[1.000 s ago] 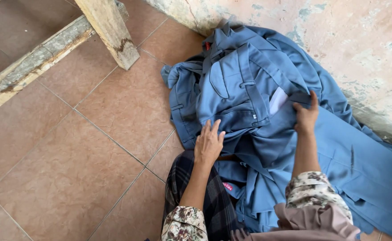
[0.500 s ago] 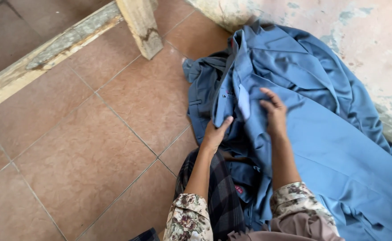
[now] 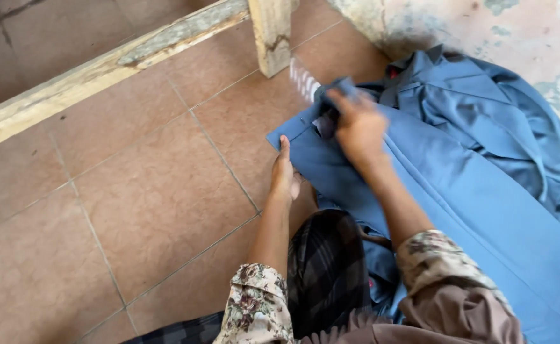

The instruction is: The person sits on a tiled floor and folds multiple pairs of light blue trousers by hand. They smooth each pair, fold the legs together, then fold the garment into a compact rectangle, stacking the finished items to the left.

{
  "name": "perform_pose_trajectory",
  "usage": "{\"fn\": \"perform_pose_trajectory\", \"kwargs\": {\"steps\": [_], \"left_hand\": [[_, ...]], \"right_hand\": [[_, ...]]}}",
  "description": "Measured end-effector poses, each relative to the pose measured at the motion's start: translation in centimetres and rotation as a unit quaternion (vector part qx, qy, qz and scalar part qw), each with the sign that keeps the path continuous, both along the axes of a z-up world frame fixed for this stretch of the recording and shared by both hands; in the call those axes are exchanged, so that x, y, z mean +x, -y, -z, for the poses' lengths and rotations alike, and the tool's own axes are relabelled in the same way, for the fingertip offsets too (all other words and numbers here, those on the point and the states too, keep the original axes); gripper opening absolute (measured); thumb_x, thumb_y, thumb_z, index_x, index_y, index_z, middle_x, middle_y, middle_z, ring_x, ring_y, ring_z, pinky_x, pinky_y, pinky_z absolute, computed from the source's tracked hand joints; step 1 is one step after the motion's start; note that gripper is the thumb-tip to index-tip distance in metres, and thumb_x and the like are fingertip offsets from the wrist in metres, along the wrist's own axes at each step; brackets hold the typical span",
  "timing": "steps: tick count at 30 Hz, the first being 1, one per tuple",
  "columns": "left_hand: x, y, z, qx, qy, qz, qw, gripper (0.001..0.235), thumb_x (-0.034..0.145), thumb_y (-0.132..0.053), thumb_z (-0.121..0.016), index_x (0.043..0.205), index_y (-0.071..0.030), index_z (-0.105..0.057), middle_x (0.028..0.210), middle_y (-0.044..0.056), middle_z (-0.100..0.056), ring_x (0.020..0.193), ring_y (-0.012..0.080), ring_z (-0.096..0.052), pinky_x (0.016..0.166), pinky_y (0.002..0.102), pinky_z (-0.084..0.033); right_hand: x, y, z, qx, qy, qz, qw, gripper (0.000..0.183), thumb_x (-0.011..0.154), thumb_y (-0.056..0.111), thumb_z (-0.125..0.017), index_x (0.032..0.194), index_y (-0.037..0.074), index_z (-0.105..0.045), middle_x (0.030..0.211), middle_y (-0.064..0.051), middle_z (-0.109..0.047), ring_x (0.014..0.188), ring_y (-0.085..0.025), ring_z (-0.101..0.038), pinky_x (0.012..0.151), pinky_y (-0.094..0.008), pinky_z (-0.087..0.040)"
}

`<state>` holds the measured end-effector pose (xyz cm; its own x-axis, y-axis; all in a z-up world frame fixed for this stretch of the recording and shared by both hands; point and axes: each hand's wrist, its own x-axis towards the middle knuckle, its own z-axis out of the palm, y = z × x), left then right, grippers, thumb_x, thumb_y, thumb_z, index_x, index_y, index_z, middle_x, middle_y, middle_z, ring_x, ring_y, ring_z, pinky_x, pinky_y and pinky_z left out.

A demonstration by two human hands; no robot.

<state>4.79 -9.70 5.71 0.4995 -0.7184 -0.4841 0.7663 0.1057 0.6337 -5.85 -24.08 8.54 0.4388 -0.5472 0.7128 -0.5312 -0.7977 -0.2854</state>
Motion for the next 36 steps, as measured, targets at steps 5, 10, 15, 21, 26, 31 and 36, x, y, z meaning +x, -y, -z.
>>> {"fn": "perform_pose_trajectory", "kwargs": {"steps": [5,10,15,21,26,31,36], "left_hand": [[1.9,-2.4,2.7,0.047,-0.011,-0.042,0.998,0.097,0.094,-0.071,-0.055,0.155,0.000,-0.033,0.154,0.029,-0.044,0.141,0.0443,-0.045,0.115,0.059,-0.040],[3.4,-6.3,3.2,0.125,0.063,-0.066,0.988,0.092,0.089,-0.064,-0.066,0.149,0.003,-0.045,0.151,0.029,-0.047,0.140,0.0416,-0.047,0.115,0.053,-0.043],[6.0,-6.2,7.8,0.251,0.120,-0.098,0.955,0.088,0.090,-0.057,-0.069,0.149,0.003,-0.045,0.155,0.030,-0.042,0.146,0.0409,-0.038,0.117,0.055,-0.039],[12.1,-11.8,15.2,0.281,0.091,-0.209,0.932,0.085,0.098,-0.047,-0.064,0.154,0.010,-0.032,0.160,0.034,-0.030,0.151,0.0457,-0.025,0.122,0.057,-0.028],[21.1,-25.0,24.1,0.288,0.048,-0.363,0.885,0.070,0.098,-0.040,-0.071,0.148,0.002,-0.047,0.153,0.029,-0.045,0.145,0.0432,-0.038,0.120,0.059,-0.033],[23.1,-36.2,27.5,0.198,0.015,-0.465,0.863,0.066,0.103,-0.030,-0.070,0.155,-0.006,-0.038,0.161,0.028,-0.033,0.150,0.0468,-0.025,0.122,0.068,-0.018],[21.9,-45.1,28.5,0.225,-0.047,-0.527,0.818,0.071,0.101,-0.038,-0.073,0.157,-0.012,-0.039,0.163,0.023,-0.032,0.151,0.0445,-0.022,0.121,0.066,-0.017]], "right_hand": [[6.7,-13.3,1.9,0.185,-0.178,-0.144,0.956,0.065,0.102,0.030,-0.057,0.162,0.036,-0.031,0.131,-0.015,-0.064,0.112,-0.041,-0.066,0.091,-0.054,-0.057],[6.8,-14.8,8.4,0.328,-0.170,-0.231,0.900,0.092,0.088,0.003,-0.064,0.165,0.007,-0.014,0.124,-0.037,-0.065,0.112,-0.055,-0.062,0.094,-0.065,-0.052],[6.9,-15.3,13.1,0.298,-0.420,-0.128,0.848,0.077,0.093,0.039,-0.065,0.161,0.026,-0.030,0.161,0.001,-0.042,0.151,-0.024,-0.034,0.103,-0.063,-0.049],[7.8,-16.4,25.4,0.279,-0.522,-0.156,0.791,0.067,0.088,0.026,-0.071,0.148,0.023,-0.041,0.158,-0.009,-0.044,0.146,-0.032,-0.043,0.096,-0.064,-0.053],[10.7,-20.6,33.6,0.292,-0.622,-0.259,0.679,0.106,0.077,0.049,-0.086,0.161,0.014,-0.033,0.169,-0.016,-0.026,0.143,-0.044,-0.046,0.100,-0.066,-0.054],[12.5,-32.5,19.7,0.211,-0.641,-0.253,0.693,0.104,0.089,0.047,-0.068,0.168,0.015,-0.008,0.174,-0.016,-0.001,0.155,-0.053,-0.004,0.097,-0.083,-0.037],[13.1,-33.4,20.8,0.188,-0.535,-0.396,0.722,0.107,0.074,0.015,-0.073,0.167,0.017,-0.020,0.173,-0.015,-0.013,0.158,-0.044,-0.004,0.112,-0.082,-0.015]]}}
